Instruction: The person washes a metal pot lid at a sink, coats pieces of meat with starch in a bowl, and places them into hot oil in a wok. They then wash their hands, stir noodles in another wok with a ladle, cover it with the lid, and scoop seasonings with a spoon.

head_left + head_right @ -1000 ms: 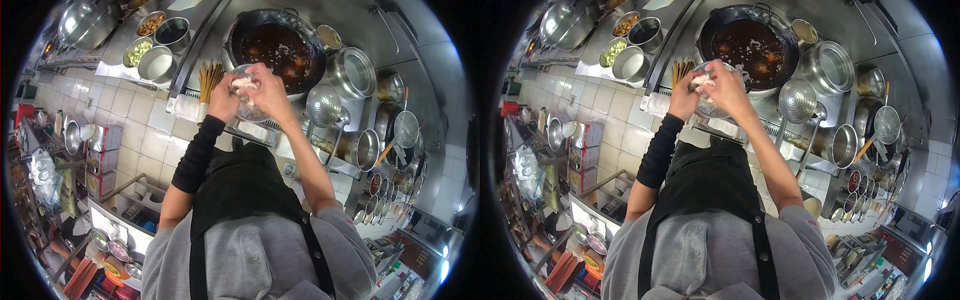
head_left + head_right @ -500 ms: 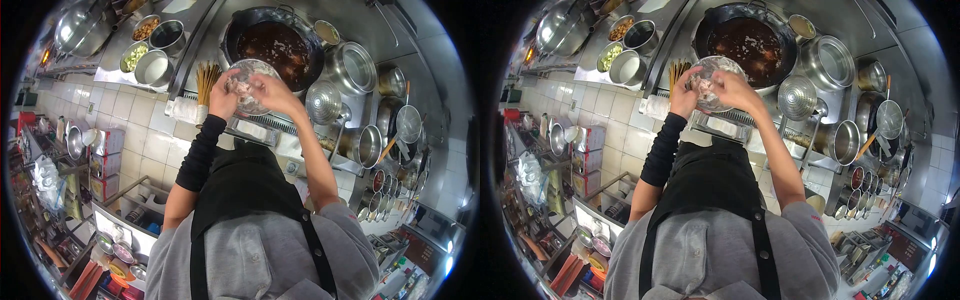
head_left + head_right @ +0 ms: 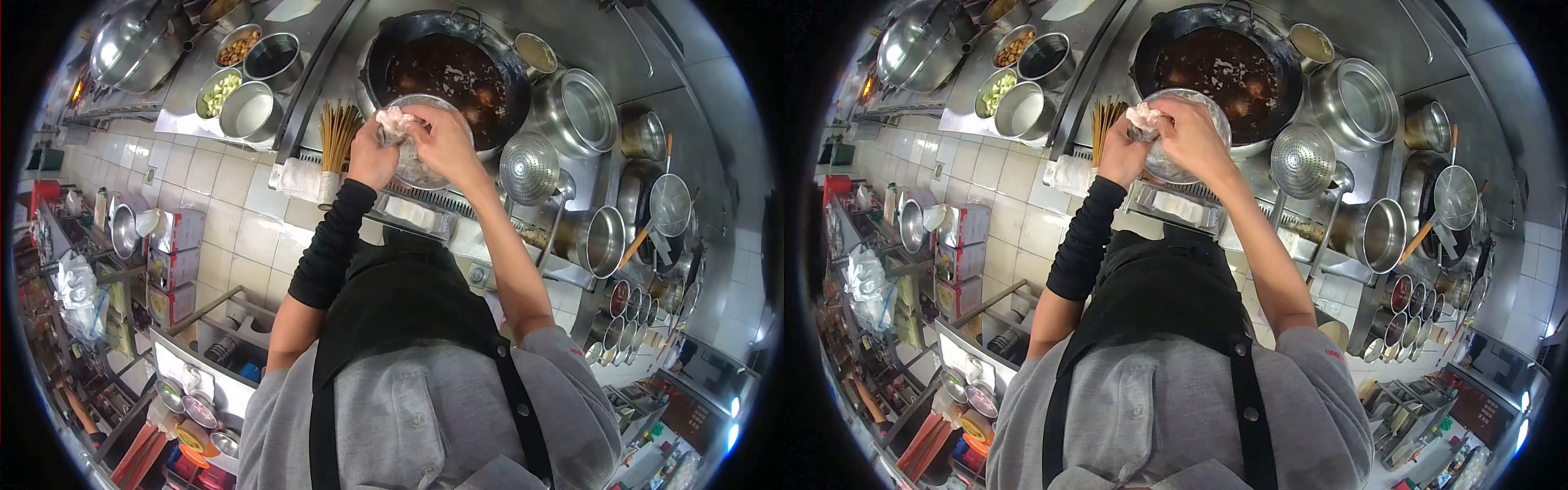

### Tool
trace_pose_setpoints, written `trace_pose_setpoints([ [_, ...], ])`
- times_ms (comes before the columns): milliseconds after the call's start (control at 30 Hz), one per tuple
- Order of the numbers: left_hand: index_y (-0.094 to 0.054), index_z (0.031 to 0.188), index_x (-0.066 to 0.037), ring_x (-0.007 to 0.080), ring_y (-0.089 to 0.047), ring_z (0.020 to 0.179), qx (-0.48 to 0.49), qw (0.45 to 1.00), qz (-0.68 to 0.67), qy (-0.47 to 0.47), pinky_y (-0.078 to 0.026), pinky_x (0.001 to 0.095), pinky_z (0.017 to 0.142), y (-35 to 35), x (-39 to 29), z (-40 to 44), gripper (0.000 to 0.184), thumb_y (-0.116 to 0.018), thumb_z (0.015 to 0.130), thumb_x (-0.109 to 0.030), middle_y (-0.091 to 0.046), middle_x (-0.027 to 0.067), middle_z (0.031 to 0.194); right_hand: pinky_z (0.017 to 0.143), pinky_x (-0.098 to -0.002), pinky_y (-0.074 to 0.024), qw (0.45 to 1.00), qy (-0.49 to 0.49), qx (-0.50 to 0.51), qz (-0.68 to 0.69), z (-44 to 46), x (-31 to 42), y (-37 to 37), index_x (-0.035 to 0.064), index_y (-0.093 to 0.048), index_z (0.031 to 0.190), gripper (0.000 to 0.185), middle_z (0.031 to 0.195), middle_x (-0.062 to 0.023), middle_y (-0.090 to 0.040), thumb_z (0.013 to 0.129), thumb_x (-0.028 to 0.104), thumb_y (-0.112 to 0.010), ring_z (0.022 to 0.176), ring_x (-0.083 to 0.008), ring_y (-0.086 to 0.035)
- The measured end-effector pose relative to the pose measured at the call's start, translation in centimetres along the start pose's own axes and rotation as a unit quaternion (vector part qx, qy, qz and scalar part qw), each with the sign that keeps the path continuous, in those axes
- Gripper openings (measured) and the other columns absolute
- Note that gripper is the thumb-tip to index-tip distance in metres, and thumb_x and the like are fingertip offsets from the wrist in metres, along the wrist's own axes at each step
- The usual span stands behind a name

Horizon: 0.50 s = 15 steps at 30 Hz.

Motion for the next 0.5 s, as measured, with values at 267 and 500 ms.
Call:
trace_pose_setpoints([
  [267, -0.066, 0.109, -0.003, 0.0399, -0.068, 0.095, -0.032, 0.998, 0.026, -0.037, -0.052, 0.0421, 0.084, -0.6, 0.1, 0.6, 0.034, -0.059, 0.077, -0.003, -0.071, 0.0230, 0.094, 0.088, -0.0482, -0.0470, 0.999, -0.010, 0.001, -0.051, -0.7, 0.1, -0.4, 0.0022, -0.068, 0.102, 0.019, 0.090, -0.0186, -0.065, 0.086, 0.006, -0.058, 0.098, -0.0405, -0.061],
  [500, -0.070, 0.100, 0.004, 0.0168, -0.065, 0.075, -0.036, 0.995, 0.066, 0.061, -0.051, 0.0310, 0.072, 0.0, 4.9, 0.4, 0.022, -0.061, 0.080, 0.000, -0.072, 0.0116, 0.085, 0.078, -0.0386, -0.0498, 0.998, 0.062, -0.007, 0.018, -1.1, 0.1, 0.8, 0.0005, -0.070, 0.102, 0.026, 0.086, -0.0161, -0.064, 0.083, -0.005, -0.053, 0.085, -0.0347, -0.063],
])
Point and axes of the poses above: each hand's wrist, its own z-axis towards the middle knuckle, its own y-axis out of the back of the hand, x = y × z, the point moved 4 cm from there along z, towards the middle knuckle
